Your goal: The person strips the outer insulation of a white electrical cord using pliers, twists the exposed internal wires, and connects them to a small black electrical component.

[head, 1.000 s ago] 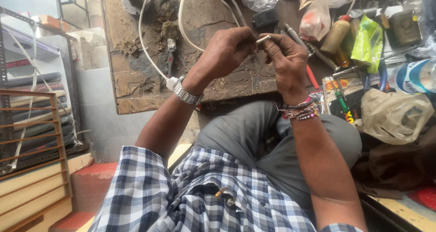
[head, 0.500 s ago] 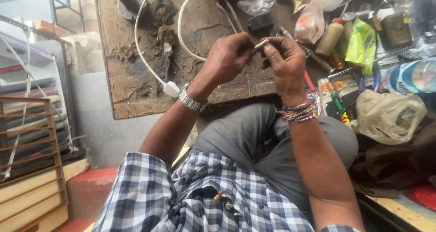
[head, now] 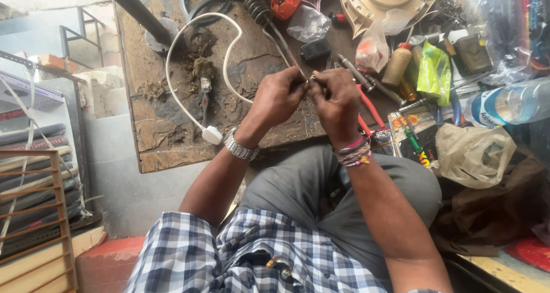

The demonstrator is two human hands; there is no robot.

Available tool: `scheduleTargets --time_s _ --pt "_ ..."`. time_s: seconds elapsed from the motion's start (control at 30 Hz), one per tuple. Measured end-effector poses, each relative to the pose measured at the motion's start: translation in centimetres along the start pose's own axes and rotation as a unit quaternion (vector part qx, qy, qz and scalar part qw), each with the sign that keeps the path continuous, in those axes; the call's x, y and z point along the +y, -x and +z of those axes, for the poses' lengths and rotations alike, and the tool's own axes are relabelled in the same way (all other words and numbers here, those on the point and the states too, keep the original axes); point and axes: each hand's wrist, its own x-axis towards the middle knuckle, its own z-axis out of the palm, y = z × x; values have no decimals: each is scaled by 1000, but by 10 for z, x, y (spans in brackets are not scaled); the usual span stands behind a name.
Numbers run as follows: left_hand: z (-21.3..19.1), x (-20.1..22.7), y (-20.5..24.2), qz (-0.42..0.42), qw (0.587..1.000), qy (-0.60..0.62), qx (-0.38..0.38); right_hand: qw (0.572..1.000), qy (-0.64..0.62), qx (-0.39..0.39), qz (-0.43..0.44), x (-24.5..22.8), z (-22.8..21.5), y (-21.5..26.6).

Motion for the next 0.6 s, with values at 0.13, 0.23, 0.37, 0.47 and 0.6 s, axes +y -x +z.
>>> scheduleTargets --time_s 0.13,0.23,0.37,0.47,0.6 --pt "-2 -7 -2 24 997 62 -29 936 -239 -43 255 12 -4 -1" --pt "-2 -16 -3 17 984 166 -68 853 -408 -68 318 22 -12 0" --pt "-1 -27 -4 31 936 333 -109 713 -584 -65 382 32 -10 -2" --pt "2 -24 -5 24 951 296 -84 709 -581 -64 395 34 -10 -3" --pt "5 -15 -4 28 984 170 -53 747 -550 -46 371 38 -9 -1"
